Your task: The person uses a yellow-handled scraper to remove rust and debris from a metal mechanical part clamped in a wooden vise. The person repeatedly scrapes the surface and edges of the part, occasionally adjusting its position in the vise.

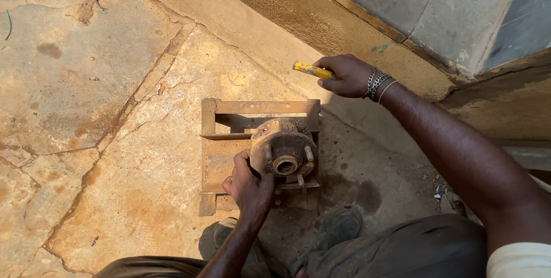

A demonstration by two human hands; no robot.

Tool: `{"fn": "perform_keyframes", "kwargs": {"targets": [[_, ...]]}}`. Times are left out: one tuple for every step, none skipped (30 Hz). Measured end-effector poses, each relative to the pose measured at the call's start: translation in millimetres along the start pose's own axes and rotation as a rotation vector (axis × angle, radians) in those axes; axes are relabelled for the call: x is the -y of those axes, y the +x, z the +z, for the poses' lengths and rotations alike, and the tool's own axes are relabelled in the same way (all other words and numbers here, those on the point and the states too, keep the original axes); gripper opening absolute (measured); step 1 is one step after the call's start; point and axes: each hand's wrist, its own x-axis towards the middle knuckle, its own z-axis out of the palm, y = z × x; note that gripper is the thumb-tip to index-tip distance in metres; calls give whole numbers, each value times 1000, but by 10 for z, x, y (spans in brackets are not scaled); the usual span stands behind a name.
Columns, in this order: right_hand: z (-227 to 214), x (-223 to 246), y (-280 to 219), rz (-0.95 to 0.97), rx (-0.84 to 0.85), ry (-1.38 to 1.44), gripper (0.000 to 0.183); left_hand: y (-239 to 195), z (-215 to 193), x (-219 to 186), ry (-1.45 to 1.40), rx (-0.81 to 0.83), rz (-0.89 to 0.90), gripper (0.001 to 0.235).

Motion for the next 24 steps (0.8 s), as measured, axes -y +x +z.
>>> {"fn": "perform_keyframes", "kwargs": {"targets": [[107,63,-89,82,39,44,38,-29,-1,-13,-6,7,7,57],[244,170,-230,164,79,86,36,-56,-6,-22,-11,13,14,56],[333,293,-337,238,106,126,35,-21,-20,-37,-16,11,32,55],[390,407,-461,308,136,283,34,1,-25,-53,5,5,44,58],[440,509,-597,378,168,442,34,9,-17,-62,26,2,54,60],[494,607,-713,306,137,492,33,6,-5,-67,48,-1,64,63],[550,694,-826,235,100,548,32,5,-6,-64,76,20,44,64],[592,756,-913,164,63,602,31,8,-1,-63,103,40,24,66],[651,807,-992,228,33,582,32,2,4,-60,132,67,6,68],[746,865,-1047,292,3,562,32,22,-3,-51,123,94,-2,67],[841,905,-1114,362,-24,534,34,47,10,-53,105,126,-11,65],[973,965,-1162,307,-136,601,32,55,8,-55,88,158,-20,64],[1105,1039,-1149,238,-249,661,30,85,-5,-79,50,168,-13,63],[1196,1077,-1146,166,-361,719,29,109,-25,-113,13,178,-5,62],[1252,1076,-1114,162,-377,810,28,111,-67,-137,-25,182,-2,61],[1291,1064,-1063,158,-392,902,27,104,-133,-161,-47,170,16,64],[1299,1022,-1053,155,-406,990,26,102,-194,-209,-73,160,33,66],[1306,976,-1079,180,-422,995,26,107,-248,-281,-99,149,51,68],[1333,953,-1087,203,-438,1010,26,124,-332,-355,-101,131,82,69],[1339,921,-1089,225,-454,1025,26,144,-413,-439,-103,113,114,71],[1347,890,-1105,230,-435,1049,25,143,-498,-499,-101,94,138,74],[1340,853,-1139,234,-416,1073,25,139,-572,-559,-106,147,90,73],[1311,824,-1147,233,-393,1093,25,144,-635,-622,-115,194,43,71],[1308,822,-1161,269,-379,1070,26,151,-695,-672,-125,241,-4,69]]}}
